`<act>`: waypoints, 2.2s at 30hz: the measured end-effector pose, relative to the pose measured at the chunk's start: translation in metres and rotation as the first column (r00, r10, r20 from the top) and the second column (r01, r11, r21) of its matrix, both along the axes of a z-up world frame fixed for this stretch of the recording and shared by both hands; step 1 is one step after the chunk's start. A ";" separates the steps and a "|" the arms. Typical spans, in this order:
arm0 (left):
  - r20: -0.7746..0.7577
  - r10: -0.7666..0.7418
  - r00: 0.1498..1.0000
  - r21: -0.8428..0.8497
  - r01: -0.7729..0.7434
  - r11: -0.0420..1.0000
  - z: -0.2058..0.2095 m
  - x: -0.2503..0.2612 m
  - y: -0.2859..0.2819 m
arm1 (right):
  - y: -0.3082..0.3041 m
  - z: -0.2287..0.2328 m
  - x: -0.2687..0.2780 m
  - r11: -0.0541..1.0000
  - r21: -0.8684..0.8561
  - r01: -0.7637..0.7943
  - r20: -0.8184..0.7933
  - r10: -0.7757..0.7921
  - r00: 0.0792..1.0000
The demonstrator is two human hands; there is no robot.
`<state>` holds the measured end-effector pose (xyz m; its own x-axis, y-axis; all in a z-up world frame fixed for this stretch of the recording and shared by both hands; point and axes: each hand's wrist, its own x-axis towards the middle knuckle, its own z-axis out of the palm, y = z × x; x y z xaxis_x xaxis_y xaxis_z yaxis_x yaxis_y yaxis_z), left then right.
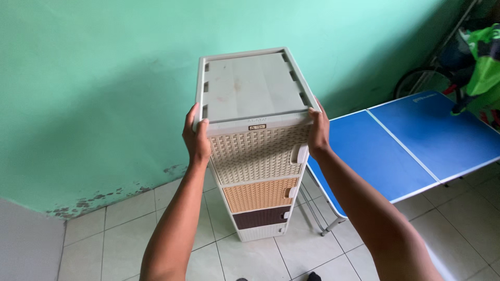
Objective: The person assembles a modular plastic storage cabinet by stacking and interlocking multiple panels and doors, then attaches a top lid. They handle each component by hand, aligning and snapping them into place to form a three-tier cabinet with doors and a lid.
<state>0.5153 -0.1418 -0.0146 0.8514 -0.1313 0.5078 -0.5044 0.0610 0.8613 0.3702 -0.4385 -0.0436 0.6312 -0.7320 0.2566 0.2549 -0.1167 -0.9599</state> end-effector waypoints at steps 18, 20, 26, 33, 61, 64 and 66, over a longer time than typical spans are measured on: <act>0.084 0.382 0.920 -0.038 -0.380 0.924 -0.018 -0.046 -0.077 | -0.168 -0.046 0.182 0.939 0.215 -0.269 -0.096 0.294 0.951; 0.114 0.443 0.889 -0.002 -0.445 0.895 -0.021 -0.044 -0.089 | -0.177 -0.041 0.195 0.924 0.173 -0.340 0.002 0.345 0.939; 0.041 0.425 0.904 0.023 -0.426 0.904 -0.018 -0.015 -0.128 | -0.200 -0.030 0.199 0.882 0.273 -0.385 0.019 0.395 0.918; 0.061 0.355 0.933 0.036 -0.358 0.933 -0.003 0.032 -0.131 | -0.212 -0.052 0.198 0.946 0.176 -0.272 0.159 0.245 0.956; 0.089 0.046 0.995 0.028 -0.048 0.998 -0.005 0.201 0.027 | 0.012 0.010 0.213 0.976 -0.218 -0.007 -0.018 0.003 1.000; 0.127 0.122 0.984 -0.035 -0.119 0.992 -0.013 0.190 0.038 | 0.008 0.009 0.235 0.977 -0.205 -0.063 -0.112 0.040 0.993; 0.078 0.178 0.981 -0.045 -0.175 0.984 -0.022 0.179 0.027 | -0.012 0.007 0.250 0.982 -0.168 -0.090 -0.147 0.066 0.987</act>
